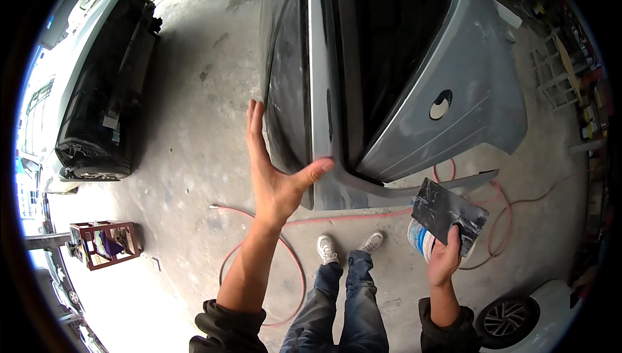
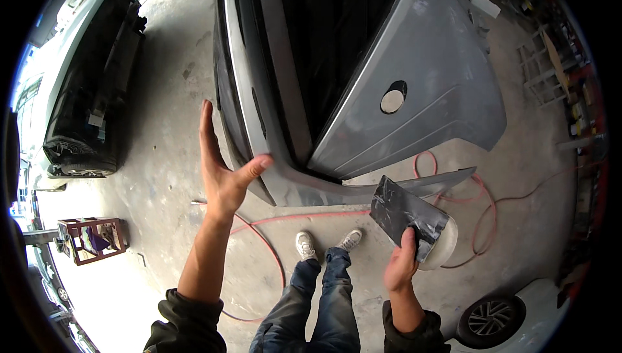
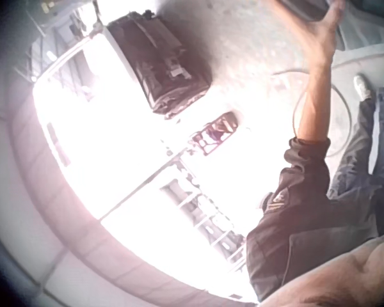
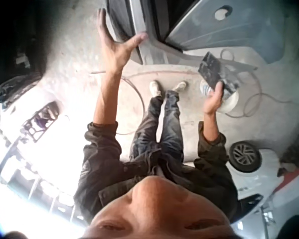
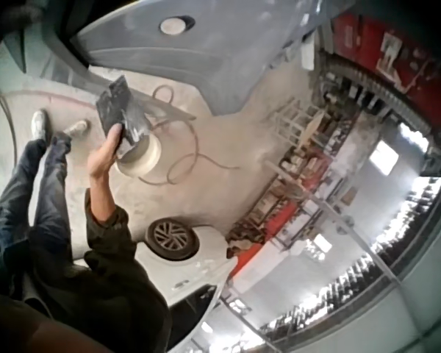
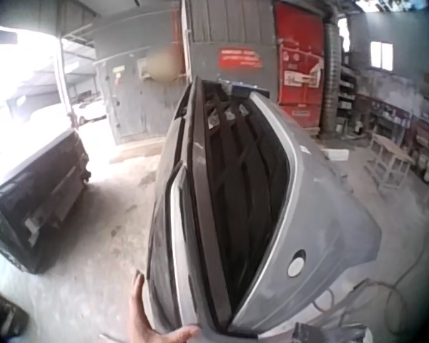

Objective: The person sands the surface of a detached grey car bumper using a black sanding block. They systematically work across the front and side edges, dipping the block into a bucket of water periodically. The person also uses a cloth to wipe the surface at the end.

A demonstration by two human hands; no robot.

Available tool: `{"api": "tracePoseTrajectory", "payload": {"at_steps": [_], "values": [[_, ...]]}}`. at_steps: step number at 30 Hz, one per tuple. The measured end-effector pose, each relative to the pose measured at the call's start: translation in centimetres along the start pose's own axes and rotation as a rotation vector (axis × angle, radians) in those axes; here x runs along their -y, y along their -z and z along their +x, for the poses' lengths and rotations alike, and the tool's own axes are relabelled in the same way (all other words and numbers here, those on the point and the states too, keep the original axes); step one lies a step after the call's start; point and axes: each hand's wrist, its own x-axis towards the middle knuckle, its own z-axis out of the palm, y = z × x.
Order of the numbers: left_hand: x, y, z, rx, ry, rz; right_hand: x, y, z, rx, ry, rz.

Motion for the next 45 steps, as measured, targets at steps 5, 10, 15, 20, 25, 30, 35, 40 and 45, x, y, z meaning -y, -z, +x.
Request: {"api": "tracePoseTrajectory", "payload": {"at_steps": [5,10,15,20,25,30,35,40,45], "values": [[1.6,-0.5,-4.1,0.037,0.111,0.005,2.1,-2.6,0.6,-0.106,-0.059,0.124],[4.1,0.5,-9.8,0.085,0.262,0.124,2.9,-3.5,0.7,-0.135,-0.106,0.189],[5.3,1.4,-16.7,0.107,0.430,0.141,2.5,-2.0,-1.0,-0.161,-0.182,0.182],[3.1,-1.9,-22.8,0.313,0.524,-0.009,0.8,5.1,-3.7,-0.286,-0.351,0.109],[2.5,-6.1,-26.7,0.563,0.628,-0.262,-6.5,17.2,-6.6,-0.684,-0.638,-0.137],[-0.1,-12.3,-28.0,0.709,0.611,-0.116,-12.0,30.1,-8.4,-1.031,-0.683,-0.129],[0.3,-20.4,-30.4,0.896,0.505,-0.012,-18.4,39.7,-6.9,-1.125,-0.734,-0.036],[0.0,-30.7,-36.8,0.937,0.680,0.022,-25.4,46.2,-2.4,-0.890,-0.734,-0.030],[0.6,-41.2,-43.5,0.950,0.905,-0.009,-34.1,54.1,0.0,-0.052,-0.781,-1.294]]}}
